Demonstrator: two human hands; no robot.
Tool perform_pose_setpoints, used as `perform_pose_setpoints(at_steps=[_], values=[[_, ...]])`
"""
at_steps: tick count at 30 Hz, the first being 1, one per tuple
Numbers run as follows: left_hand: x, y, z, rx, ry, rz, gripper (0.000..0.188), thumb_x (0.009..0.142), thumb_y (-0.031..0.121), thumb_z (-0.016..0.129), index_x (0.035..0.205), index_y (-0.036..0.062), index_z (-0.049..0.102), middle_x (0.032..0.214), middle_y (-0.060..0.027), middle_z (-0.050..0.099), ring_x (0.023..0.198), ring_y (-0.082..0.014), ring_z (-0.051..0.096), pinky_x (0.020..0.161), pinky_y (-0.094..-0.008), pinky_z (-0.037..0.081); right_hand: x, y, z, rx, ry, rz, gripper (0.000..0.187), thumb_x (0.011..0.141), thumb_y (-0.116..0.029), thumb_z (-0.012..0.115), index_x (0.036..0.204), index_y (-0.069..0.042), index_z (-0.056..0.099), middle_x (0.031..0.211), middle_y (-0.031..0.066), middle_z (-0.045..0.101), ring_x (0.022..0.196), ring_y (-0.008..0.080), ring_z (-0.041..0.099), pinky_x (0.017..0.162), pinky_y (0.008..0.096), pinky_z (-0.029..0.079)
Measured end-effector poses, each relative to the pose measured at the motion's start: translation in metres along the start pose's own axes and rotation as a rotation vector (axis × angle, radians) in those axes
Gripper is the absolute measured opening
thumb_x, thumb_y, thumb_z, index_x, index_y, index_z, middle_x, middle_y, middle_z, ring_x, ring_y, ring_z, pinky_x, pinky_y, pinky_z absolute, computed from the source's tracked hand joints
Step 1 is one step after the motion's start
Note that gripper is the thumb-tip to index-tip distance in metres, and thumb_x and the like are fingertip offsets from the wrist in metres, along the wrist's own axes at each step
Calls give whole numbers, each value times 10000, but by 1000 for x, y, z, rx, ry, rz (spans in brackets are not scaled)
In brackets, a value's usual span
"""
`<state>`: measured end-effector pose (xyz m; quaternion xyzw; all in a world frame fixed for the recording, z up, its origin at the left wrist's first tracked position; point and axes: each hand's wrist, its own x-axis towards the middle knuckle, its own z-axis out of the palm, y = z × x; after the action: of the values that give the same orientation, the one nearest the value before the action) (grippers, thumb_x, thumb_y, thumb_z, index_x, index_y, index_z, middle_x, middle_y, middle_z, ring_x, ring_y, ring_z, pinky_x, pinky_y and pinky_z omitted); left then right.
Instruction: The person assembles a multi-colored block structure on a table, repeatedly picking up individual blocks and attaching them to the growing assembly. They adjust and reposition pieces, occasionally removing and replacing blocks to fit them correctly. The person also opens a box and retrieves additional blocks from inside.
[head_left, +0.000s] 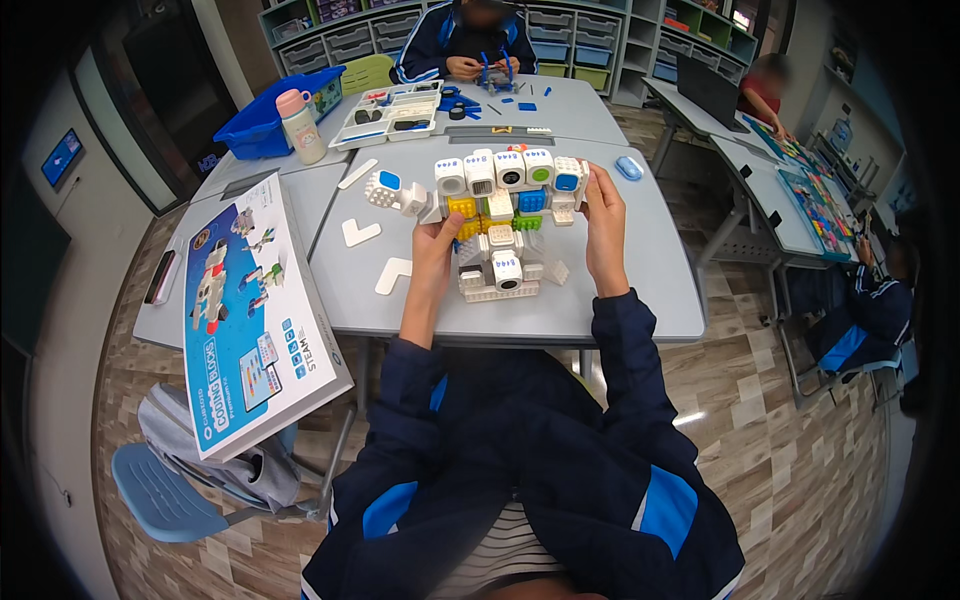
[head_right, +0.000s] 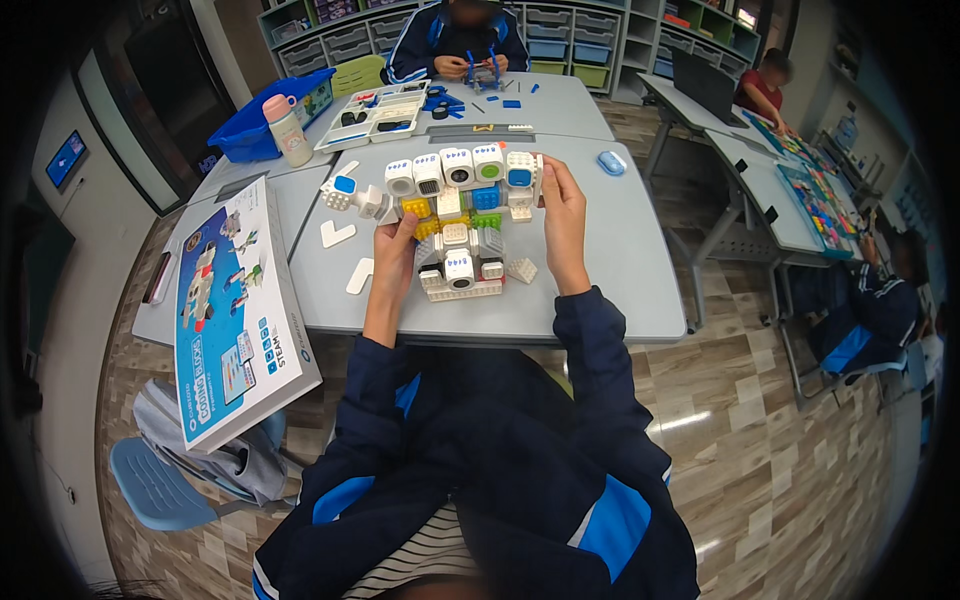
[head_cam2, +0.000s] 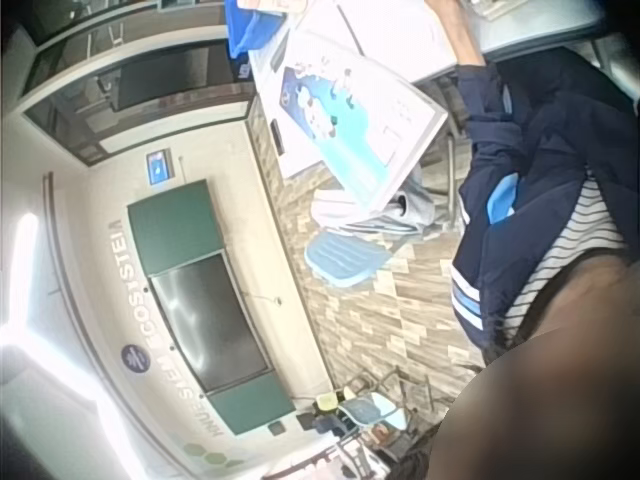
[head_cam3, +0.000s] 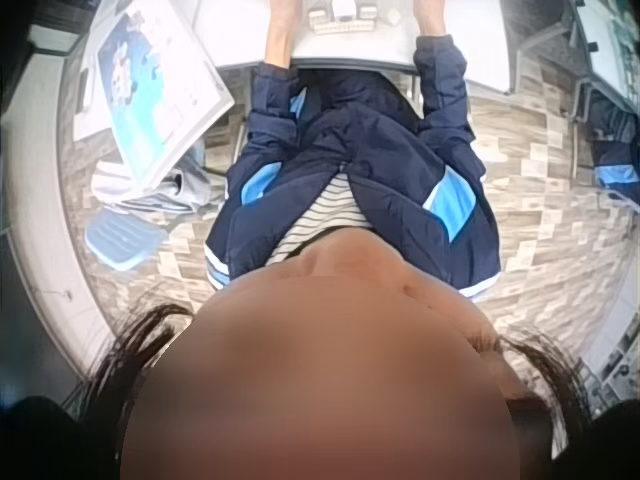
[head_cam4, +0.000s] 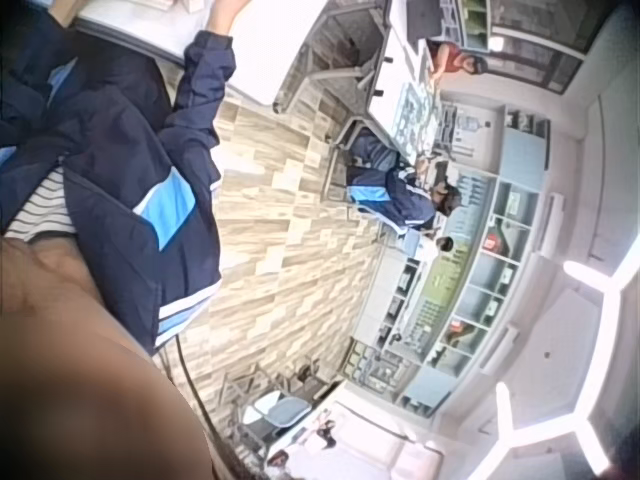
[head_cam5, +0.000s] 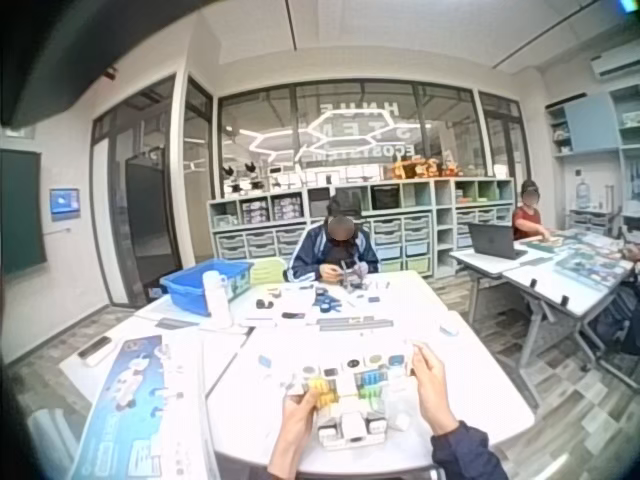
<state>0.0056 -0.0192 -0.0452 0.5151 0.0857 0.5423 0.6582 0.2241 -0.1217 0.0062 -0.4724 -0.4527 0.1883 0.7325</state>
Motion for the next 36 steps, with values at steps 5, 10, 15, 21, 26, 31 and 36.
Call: perform_pose_setpoints(at_steps=[5, 10, 15, 21, 26, 31, 36], values=[[1, 0, -2, -5, -8, -10, 519, 973, 255, 726, 1354, -54, 554, 1290, -140, 657, 1184, -201, 619, 1041, -358, 467, 0, -3, 4, 7, 12, 10, 390, 1106, -328, 465, 1340, -61, 626, 1161, 3, 688, 989, 54, 614, 853, 251, 495], [2, -3, -2, -38, -6, 14, 514, 972, 244, 727, 1355, -52, 553, 1301, -142, 651, 1189, -206, 618, 1047, -359, 465, -4, -4, 11, 82, 76, -7, 359, 1103, -285, 472, 1281, -33, 656, 944, -38, 647, 785, 30, 485, 707, 213, 406], [2, -4, -4, -34, -2, -7, 502, 972, 228, 726, 1353, -50, 554, 1296, -139, 654, 1189, -207, 620, 1049, -358, 464, -4, 10, 5, 133, 51, 18, 357, 1103, -319, 484, 1237, -30, 646, 950, -37, 634, 813, 26, 493, 724, 212, 410], [2, -6, -6, -35, -2, 1, 495, 972, 227, 726, 1350, -44, 558, 1289, -137, 659, 1182, -203, 622, 1045, -357, 465, 6, 13, -18, 273, 117, -42, 342, 1056, -351, 593, 1179, -43, 679, 1036, 2, 664, 941, 82, 597, 907, 271, 479], [1, -4, -6, -23, 0, -21, 496, 973, 235, 725, 1346, -47, 561, 1283, -136, 661, 1173, -201, 627, 1039, -354, 469, 3, -4, -36, 11, 268, -187, 310, 1015, -281, 673, 1100, 9, 741, 937, 36, 692, 815, 74, 585, 763, 224, 445], [1, -2, -4, -29, 12, -36, 501, 975, 243, 723, 1343, -57, 564, 1272, -137, 666, 1162, -198, 633, 1029, -348, 476, -2, -18, -41, 21, 101, -200, 316, 1045, -271, 621, 1107, 18, 731, 973, 84, 728, 730, 73, 598, 682, 203, 421], [0, -2, -2, -41, 4, -13, 504, 975, 247, 723, 1345, -57, 565, 1270, -138, 667, 1162, -199, 633, 1031, -354, 475, -4, -16, -30, -50, 61, -235, 326, 1052, -251, 602, 1232, 8, 687, 979, 93, 734, 733, 86, 627, 662, 204, 438]])
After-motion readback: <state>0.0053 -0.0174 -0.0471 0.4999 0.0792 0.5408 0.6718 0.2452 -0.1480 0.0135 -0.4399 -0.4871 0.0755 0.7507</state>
